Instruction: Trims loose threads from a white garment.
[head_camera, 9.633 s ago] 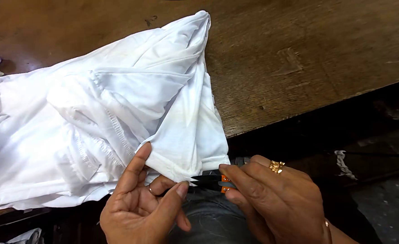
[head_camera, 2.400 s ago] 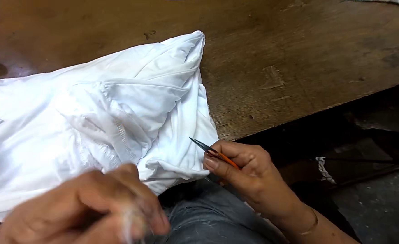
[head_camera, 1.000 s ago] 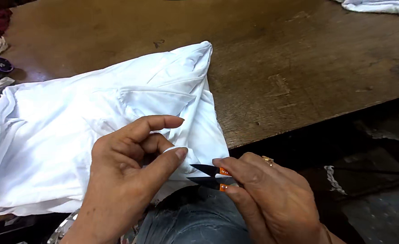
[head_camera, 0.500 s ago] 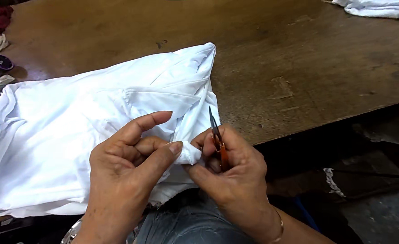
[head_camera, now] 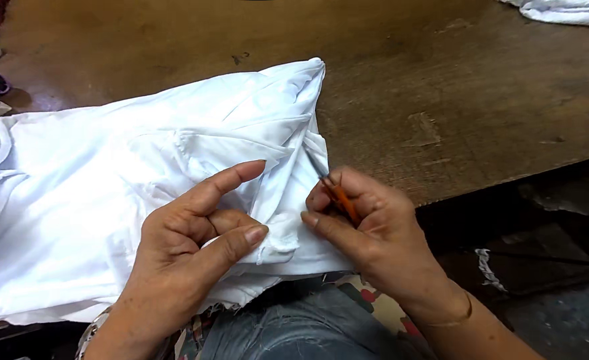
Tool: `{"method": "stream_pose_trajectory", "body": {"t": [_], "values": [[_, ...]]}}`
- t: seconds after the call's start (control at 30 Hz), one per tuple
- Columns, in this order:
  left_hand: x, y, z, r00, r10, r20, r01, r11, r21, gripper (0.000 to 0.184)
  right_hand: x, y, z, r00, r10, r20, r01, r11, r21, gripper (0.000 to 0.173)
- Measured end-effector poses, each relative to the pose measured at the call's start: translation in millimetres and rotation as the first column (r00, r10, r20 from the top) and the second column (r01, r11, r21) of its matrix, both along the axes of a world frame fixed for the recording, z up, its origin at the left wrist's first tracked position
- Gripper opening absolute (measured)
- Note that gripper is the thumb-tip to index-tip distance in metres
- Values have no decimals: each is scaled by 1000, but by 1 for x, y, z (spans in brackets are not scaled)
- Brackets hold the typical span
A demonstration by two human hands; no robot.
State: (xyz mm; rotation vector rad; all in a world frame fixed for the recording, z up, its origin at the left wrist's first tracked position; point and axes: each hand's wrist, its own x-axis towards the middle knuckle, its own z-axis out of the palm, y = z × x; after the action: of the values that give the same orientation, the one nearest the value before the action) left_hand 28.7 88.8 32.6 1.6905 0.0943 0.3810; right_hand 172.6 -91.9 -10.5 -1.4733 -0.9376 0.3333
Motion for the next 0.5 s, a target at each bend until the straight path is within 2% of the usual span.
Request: {"method": "stream_pose_trajectory", "body": {"t": [0.03, 0.07, 0.13, 0.2, 0.3, 0.4, 0.5], "values": [[1, -1, 1, 1000, 8, -2, -8, 1000, 3, 56, -1, -2, 1, 997, -7, 76, 9, 1000, -26, 9], [1, -2, 2, 1000, 15, -4, -15, 1000, 7, 56, -2, -7, 2, 990, -2, 143, 8, 999, -43, 14], [1, -4, 3, 999, 33, -13, -33, 999, 16, 54, 0, -17, 4, 960, 16, 278, -7, 999, -33, 33], [2, -7, 4, 998, 54, -24, -54, 998, 20, 54, 1, -28, 6, 892, 4, 452, 12, 999, -32, 39], [2, -12, 6, 996, 88, -29, -86, 995, 50, 51, -3, -41, 8, 746, -46, 665, 125, 990, -71, 38], [4, -19, 8, 994, 108, -13, -105, 985, 136, 51, -10, -48, 10, 656, -69, 752, 212, 972, -96, 39], [5, -27, 12, 990, 139, -19, -131, 964, 230, 51, -13, -53, 16, 624, -81, 777, 252, 963, -102, 39]]}}
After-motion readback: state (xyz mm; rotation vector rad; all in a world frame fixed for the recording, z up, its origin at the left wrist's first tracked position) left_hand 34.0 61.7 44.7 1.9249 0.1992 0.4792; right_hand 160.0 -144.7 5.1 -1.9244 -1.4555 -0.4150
